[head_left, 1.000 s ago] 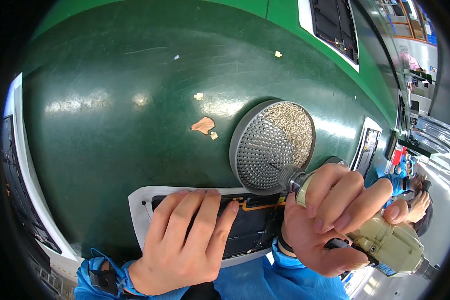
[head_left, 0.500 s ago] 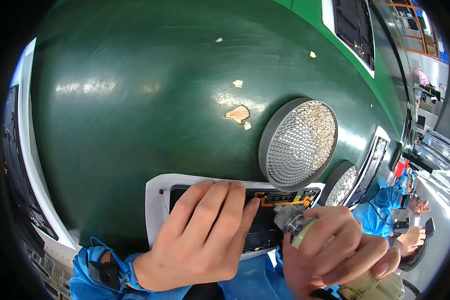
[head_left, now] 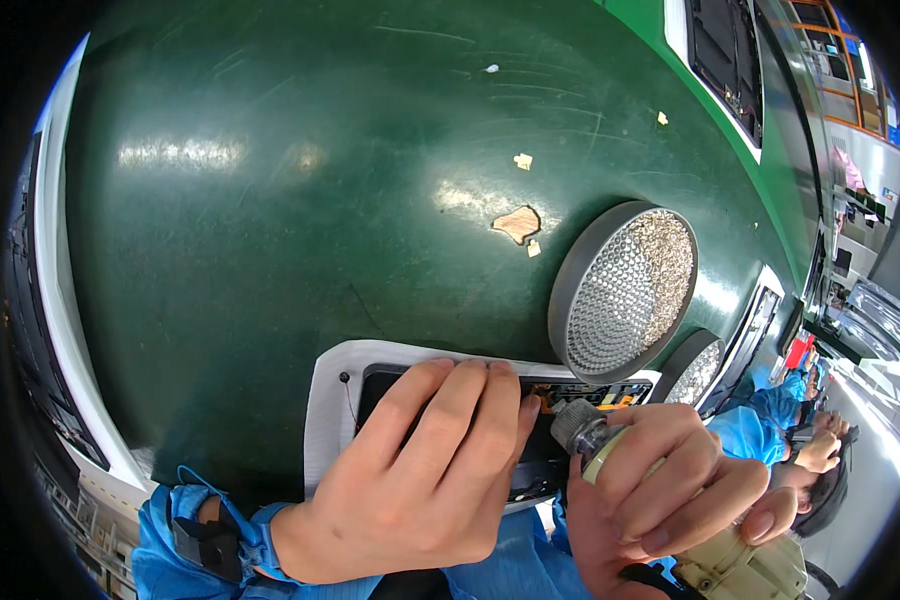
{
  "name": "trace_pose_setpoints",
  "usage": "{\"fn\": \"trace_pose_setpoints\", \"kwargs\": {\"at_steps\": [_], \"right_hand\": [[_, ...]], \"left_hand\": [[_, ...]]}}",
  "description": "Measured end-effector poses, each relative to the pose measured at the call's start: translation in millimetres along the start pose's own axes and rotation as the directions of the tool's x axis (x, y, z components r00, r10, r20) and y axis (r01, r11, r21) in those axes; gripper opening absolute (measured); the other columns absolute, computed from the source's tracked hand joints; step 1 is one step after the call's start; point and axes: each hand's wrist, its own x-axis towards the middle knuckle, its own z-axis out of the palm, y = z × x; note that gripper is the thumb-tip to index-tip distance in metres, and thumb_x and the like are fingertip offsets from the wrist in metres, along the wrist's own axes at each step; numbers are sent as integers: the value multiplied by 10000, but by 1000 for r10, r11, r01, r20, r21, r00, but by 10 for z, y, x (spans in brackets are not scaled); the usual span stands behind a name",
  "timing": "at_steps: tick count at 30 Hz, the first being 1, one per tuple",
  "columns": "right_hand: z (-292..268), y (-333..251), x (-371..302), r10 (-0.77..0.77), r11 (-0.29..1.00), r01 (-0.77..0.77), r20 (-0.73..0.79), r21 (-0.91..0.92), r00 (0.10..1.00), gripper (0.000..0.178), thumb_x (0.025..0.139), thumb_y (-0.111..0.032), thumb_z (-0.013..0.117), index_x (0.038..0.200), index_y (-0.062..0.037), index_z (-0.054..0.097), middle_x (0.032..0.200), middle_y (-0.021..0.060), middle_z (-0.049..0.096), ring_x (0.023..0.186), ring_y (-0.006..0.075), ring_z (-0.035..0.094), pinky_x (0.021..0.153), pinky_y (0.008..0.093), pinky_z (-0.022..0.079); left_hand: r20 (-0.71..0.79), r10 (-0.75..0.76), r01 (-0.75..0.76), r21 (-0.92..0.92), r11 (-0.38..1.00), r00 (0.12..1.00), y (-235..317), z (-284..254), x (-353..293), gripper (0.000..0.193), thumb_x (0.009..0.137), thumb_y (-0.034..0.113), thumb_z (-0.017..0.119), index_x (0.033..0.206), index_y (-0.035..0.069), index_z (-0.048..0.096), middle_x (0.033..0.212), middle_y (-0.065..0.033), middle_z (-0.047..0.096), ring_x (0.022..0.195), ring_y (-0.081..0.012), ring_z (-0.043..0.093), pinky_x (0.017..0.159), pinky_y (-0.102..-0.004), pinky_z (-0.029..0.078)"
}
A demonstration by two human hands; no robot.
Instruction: The person fastens screws into tablet components using an electric screwdriver, places the tablets onto an upper conveyor belt, and retrieves new tablet assemblies to screw.
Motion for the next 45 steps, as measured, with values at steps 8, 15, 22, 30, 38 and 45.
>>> {"fn": "trace_pose_setpoints", "kwargs": {"at_steps": [8, 15, 22, 30, 38, 45], "right_hand": [[99, 189, 78, -243, 917, 257, 86, -304, 966, 703, 981, -264, 769, 1449, -52, 289, 924, 72, 566, 604, 156, 508, 493, 285, 457], [95, 25, 115, -246, 893, 259, 83, -368, 966, 676, 904, -250, 852, 1331, -77, 357, 867, 45, 628, 539, 161, 591, 470, 343, 460], [26, -1, -108, 116, 916, -154, -122, -371, 986, 412, 762, -198, 866, 1038, -58, 594, 936, 101, 586, 800, 228, 589, 717, 360, 482], [160, -342, -137, -108, 785, -188, -429, -590, 897, 797, 871, -139, 830, 1440, 11, 293, 1265, 215, 560, 1127, 272, 618, 964, 394, 506], [102, -812, -633, -191, 369, -352, -441, -860, 877, 620, 906, -153, 738, 1375, 64, 395, 1205, 250, 487, 1121, 425, 531, 997, 484, 461], [96, -724, -1357, 14, -58, -683, -685, -728, 729, 604, 834, -82, 746, 1331, 97, 453, 1153, 273, 544, 1092, 411, 607, 871, 489, 569]], "left_hand": [[-23, -9, 9, 3, 1000, 1000, -4, -10, -37, 221, 747, 79, 847, 917, -45, 776, 1127, -165, 698, 1040, -325, 659, 851, -454, 591], [102, 0, 9, -80, 997, 995, 64, -178, 55, 283, 828, 109, 732, 1074, -26, 694, 1242, -200, 636, 1159, -405, 606, 979, -501, 517], [151, -114, 131, -105, 986, 982, 96, -121, -10, 375, 824, 26, 734, 1182, -41, 645, 1259, -189, 595, 1182, -422, 560, 989, -520, 472], [1, -36, 35, 146, 989, 999, 280, -250, -440, 585, 856, -110, 603, 1425, 27, 608, 1450, -263, 489, 1379, -450, 461, 1151, -516, 375], [-113, -90, 120, 289, 950, 989, 96, -556, -723, 866, 968, 624, 660, 1525, -11, 468, 1432, -322, 446, 1275, -486, 490, 1090, -576, 414], [43, -460, 462, -78, 883, 887, 464, -672, -546, 709, 875, 143, 878, 1434, -74, 500, 1218, -280, 614, 981, -352, 674, 830, -454, 579]]}}
